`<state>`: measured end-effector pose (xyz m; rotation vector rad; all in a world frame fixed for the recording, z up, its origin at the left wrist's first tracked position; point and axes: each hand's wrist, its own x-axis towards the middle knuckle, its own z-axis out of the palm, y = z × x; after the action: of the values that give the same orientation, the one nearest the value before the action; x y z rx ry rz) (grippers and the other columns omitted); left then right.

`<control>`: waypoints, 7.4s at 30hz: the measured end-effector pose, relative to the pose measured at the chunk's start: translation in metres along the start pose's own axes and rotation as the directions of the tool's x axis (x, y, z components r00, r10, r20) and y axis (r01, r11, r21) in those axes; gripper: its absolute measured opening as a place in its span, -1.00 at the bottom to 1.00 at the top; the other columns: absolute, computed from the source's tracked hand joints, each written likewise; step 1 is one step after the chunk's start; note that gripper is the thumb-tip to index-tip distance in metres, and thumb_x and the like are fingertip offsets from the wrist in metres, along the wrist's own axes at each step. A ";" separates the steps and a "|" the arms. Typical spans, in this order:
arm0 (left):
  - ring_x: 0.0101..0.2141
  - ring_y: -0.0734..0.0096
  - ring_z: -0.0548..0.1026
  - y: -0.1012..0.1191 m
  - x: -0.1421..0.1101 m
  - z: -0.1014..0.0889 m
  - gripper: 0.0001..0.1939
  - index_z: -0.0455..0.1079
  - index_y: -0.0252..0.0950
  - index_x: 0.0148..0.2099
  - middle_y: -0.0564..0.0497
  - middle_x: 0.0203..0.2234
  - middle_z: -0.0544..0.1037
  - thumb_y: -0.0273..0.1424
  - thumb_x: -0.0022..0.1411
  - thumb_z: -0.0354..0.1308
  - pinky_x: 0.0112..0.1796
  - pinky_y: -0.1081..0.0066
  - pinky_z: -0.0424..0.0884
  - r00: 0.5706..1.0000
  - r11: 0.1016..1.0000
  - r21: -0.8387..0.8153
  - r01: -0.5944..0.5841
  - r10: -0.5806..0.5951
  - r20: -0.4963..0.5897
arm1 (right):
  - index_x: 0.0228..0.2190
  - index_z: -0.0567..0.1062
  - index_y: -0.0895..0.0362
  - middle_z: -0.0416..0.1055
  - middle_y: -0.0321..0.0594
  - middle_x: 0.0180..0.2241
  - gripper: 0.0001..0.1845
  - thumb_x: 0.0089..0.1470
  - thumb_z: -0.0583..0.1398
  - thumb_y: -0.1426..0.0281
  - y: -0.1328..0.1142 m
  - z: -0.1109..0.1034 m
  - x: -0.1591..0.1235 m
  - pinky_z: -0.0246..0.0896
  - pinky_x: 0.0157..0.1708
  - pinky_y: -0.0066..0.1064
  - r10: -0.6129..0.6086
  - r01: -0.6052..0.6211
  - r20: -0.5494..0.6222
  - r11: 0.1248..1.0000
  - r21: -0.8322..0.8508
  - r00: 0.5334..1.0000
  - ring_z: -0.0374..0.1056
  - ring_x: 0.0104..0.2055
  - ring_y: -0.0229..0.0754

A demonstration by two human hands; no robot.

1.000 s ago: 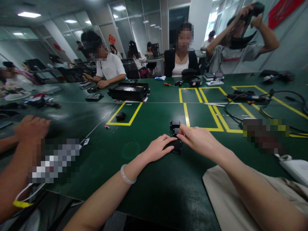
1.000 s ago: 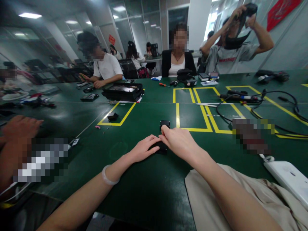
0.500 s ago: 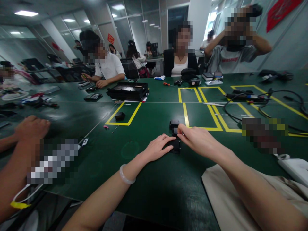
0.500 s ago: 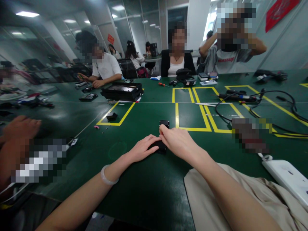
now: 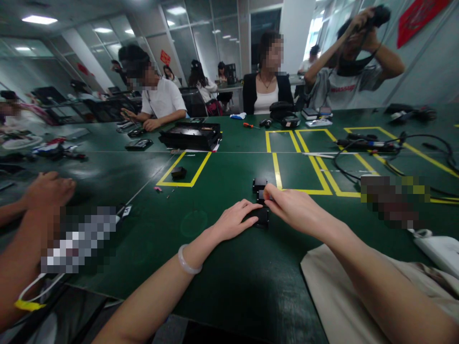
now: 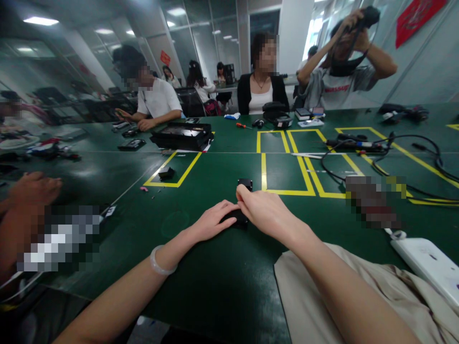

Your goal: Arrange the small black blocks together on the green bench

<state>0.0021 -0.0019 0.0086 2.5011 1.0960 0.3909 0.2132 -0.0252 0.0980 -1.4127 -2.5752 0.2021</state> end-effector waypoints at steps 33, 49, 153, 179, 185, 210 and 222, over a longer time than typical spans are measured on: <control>-0.05 0.27 0.36 -0.001 -0.001 0.000 -0.62 0.20 -0.07 0.19 -0.02 -0.05 0.33 -0.18 0.37 -0.10 -0.03 0.27 0.34 1.000 1.000 0.000 0.007 -0.007 0.001 | -0.24 0.25 0.09 0.40 -0.27 -0.48 -0.77 0.27 -0.09 0.23 -0.002 0.000 0.001 -0.18 -0.54 -0.43 0.033 -0.033 -0.007 0.999 -0.025 0.999 0.28 -0.50 -0.22; -0.07 0.28 0.36 -0.001 -0.002 -0.001 -0.61 0.19 -0.06 0.20 -0.02 -0.06 0.33 -0.17 0.37 -0.11 -0.04 0.27 0.35 1.000 1.000 -0.021 0.013 -0.013 0.004 | -0.24 0.27 0.09 0.41 -0.24 -0.49 -0.75 0.28 -0.10 0.23 -0.004 -0.003 0.002 -0.17 -0.54 -0.43 0.062 -0.061 0.016 0.997 -0.047 0.998 0.30 -0.49 -0.20; -0.05 0.28 0.36 -0.001 -0.001 0.000 -0.59 0.17 -0.04 0.23 -0.02 -0.04 0.31 -0.18 0.37 -0.11 -0.05 0.29 0.36 1.000 0.999 -0.038 0.003 -0.003 0.004 | -0.20 0.23 0.08 0.41 -0.28 -0.47 -0.83 0.26 -0.08 0.30 0.006 0.000 0.000 -0.17 -0.54 -0.45 -0.031 0.031 0.011 1.000 0.008 0.999 0.28 -0.49 -0.23; -0.05 0.28 0.37 -0.001 -0.002 0.000 -0.58 0.15 -0.07 0.25 -0.02 -0.02 0.31 -0.25 0.37 -0.12 -0.03 0.30 0.35 1.000 1.000 -0.028 -0.012 0.012 0.005 | -0.19 0.25 0.09 0.43 -0.25 -0.45 -0.81 0.27 -0.09 0.31 0.003 -0.001 0.000 -0.15 -0.53 -0.45 -0.038 0.038 0.033 0.999 0.009 0.999 0.31 -0.47 -0.24; -0.03 0.27 0.36 -0.001 -0.002 0.001 -0.58 0.16 -0.08 0.24 -0.02 -0.01 0.31 -0.26 0.37 -0.11 -0.02 0.30 0.34 1.000 0.999 -0.036 -0.010 0.010 0.005 | -0.24 0.29 0.09 0.40 -0.25 -0.50 -0.78 0.26 -0.06 0.26 0.002 0.000 0.001 -0.18 -0.55 -0.44 0.017 -0.016 0.015 0.998 -0.057 1.000 0.28 -0.51 -0.22; -0.04 0.26 0.36 -0.003 0.000 0.002 -0.58 0.16 -0.05 0.24 -0.01 -0.03 0.32 -0.25 0.36 -0.10 -0.02 0.28 0.34 1.000 0.999 -0.041 -0.005 0.005 0.007 | -0.22 0.26 0.09 0.42 -0.23 -0.48 -0.75 0.27 -0.09 0.23 0.001 0.003 0.002 -0.21 -0.56 -0.42 0.062 -0.062 -0.002 0.993 -0.103 0.998 0.31 -0.50 -0.18; -0.05 0.29 0.37 -0.003 0.000 0.002 -0.59 0.17 -0.06 0.23 0.00 -0.02 0.32 -0.26 0.37 -0.11 -0.03 0.31 0.35 1.000 0.999 -0.038 -0.010 0.011 0.006 | -0.23 0.26 0.08 0.42 -0.24 -0.48 -0.77 0.26 -0.08 0.22 -0.001 0.002 0.001 -0.19 -0.55 -0.42 0.051 -0.051 0.002 0.995 -0.091 0.999 0.32 -0.48 -0.17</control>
<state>0.0011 -0.0011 0.0053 2.4743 1.0637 0.4031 0.2120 -0.0251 0.0965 -1.5115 -2.5835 0.0968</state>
